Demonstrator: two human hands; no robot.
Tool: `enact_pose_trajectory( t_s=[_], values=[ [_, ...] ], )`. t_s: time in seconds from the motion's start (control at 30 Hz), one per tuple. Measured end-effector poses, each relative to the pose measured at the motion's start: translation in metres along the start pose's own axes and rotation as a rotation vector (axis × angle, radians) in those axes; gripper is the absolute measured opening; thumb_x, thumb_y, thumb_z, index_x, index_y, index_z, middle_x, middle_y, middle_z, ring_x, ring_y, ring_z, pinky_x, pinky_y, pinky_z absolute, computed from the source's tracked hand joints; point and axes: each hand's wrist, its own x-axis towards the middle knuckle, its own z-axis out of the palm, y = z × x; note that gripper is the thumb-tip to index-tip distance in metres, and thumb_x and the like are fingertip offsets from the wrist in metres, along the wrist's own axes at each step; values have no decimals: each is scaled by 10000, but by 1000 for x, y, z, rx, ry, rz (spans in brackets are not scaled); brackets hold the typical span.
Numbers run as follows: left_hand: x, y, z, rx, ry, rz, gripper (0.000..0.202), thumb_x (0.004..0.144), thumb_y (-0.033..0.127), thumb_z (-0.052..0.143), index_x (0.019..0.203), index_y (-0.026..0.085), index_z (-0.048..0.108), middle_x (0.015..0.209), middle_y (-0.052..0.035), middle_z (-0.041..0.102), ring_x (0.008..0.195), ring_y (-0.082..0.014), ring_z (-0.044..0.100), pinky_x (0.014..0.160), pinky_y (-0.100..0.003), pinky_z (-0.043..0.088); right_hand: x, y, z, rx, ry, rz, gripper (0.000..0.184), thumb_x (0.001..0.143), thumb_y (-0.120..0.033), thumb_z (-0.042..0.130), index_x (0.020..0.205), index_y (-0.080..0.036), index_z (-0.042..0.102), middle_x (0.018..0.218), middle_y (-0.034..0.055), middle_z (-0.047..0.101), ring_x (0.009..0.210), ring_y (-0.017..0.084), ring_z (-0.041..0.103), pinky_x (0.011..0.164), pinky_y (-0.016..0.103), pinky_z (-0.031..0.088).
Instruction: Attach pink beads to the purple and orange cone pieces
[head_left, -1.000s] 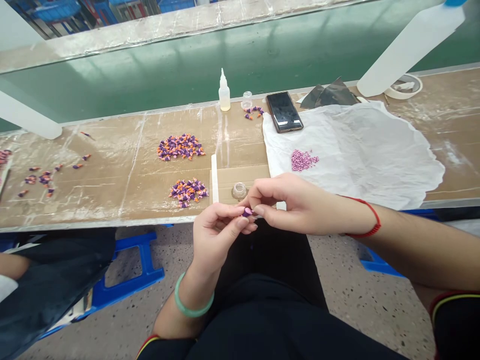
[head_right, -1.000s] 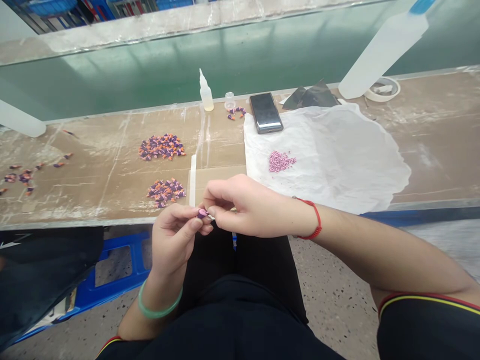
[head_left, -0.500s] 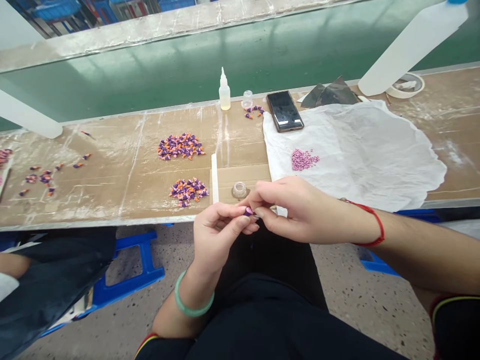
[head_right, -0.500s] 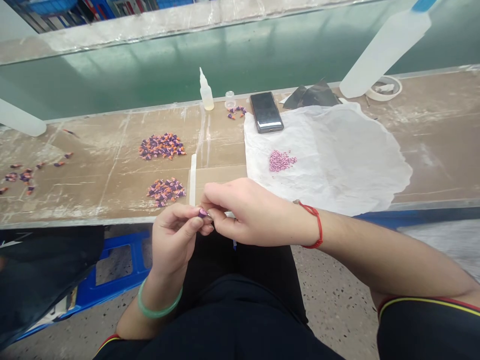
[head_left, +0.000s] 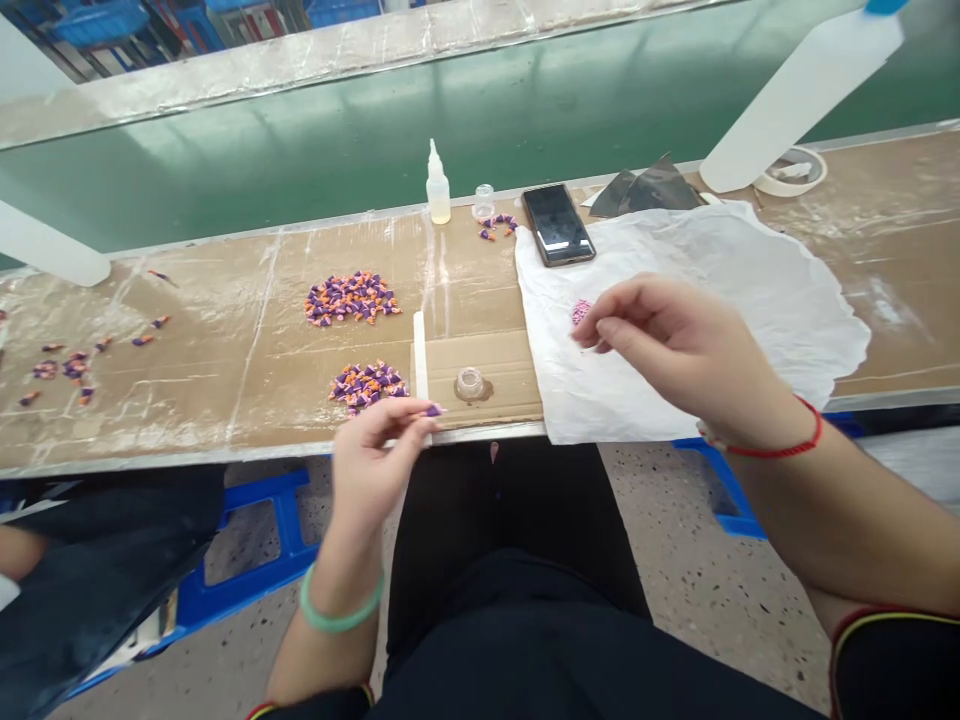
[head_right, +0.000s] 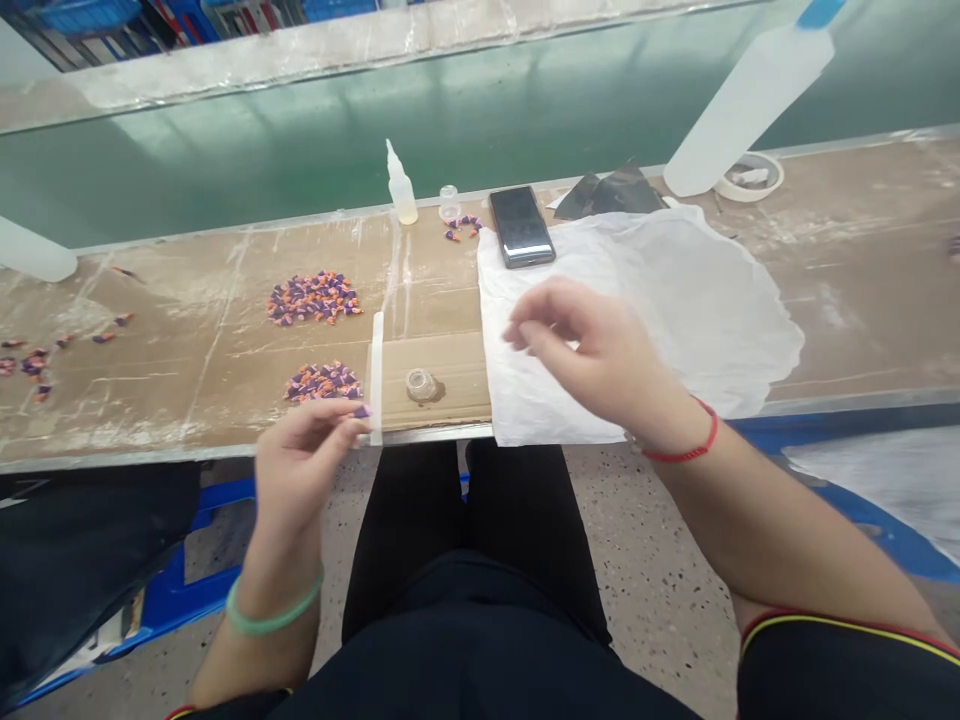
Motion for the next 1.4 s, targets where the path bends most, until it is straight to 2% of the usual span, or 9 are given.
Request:
enact_pose_trajectory(
  t_s=[0.07,0.17,0.3,0.53,0.67,0.87,1.0,1.27,1.4],
  values=[
    [11,-17,-27,300,55,104,105,811,282,763,868,199,792,831,-51,775,756,-186,715,705,-286,566,-3,31,-10,-234,70,-34,88,893,-265,584,846,-222,645,845,63,694,771,221,652,668,371,528],
    [29,-42,-65,602,87,198,155,813,349,726,832,206,785,870,-60,730,885,-242,685,850,-375,540,-6,72,-15,-420,-55,-51,139,869,-273,560,795,-221,666,830,79,668,782,249,623,724,422,524],
    [43,-64,-89,735,131,147,229,786,422,699,845,218,786,927,-79,683,986,-291,644,929,-439,498,-5,97,-4,-514,-129,-55,124,859,-230,579,771,-221,666,847,90,693,876,282,629,849,467,519],
    [49,-66,-88,619,169,23,318,790,466,678,921,189,762,999,-81,694,977,-247,644,865,-351,506,-4,101,10,-623,-149,-159,118,856,-202,579,746,-213,620,822,88,694,817,276,602,816,441,503],
    [75,-71,-99,655,237,-23,320,853,413,594,989,162,741,957,-69,704,841,-196,635,755,-296,498,-5,110,15,-684,-149,-245,134,881,-169,560,759,-193,608,822,143,686,804,291,558,783,442,472],
    [136,-79,-108,774,206,-3,176,786,212,629,921,168,733,1004,-80,711,955,-237,624,945,-379,481,-8,114,23,-729,-111,-304,160,891,-145,517,750,-199,569,793,161,663,782,305,533,769,449,459],
    [161,-83,-105,824,142,8,78,746,164,659,808,184,702,973,-88,701,1054,-278,607,1055,-435,425,-12,113,24,-725,-48,-320,154,901,-146,506,767,-213,541,800,151,649,805,304,544,779,443,474],
    [162,-75,-99,759,118,-5,110,684,132,696,668,208,618,892,-84,669,1073,-319,595,1101,-497,383,-17,100,21,-660,44,-330,154,937,-162,496,802,-235,490,818,115,636,793,288,560,777,441,479],
    [147,-61,-94,580,177,-10,50,766,209,647,804,204,614,843,-50,666,854,-232,648,866,-390,516,-19,92,23,-627,69,-321,148,958,-182,487,826,-245,468,835,84,630,815,281,573,794,437,478]
  ],
)
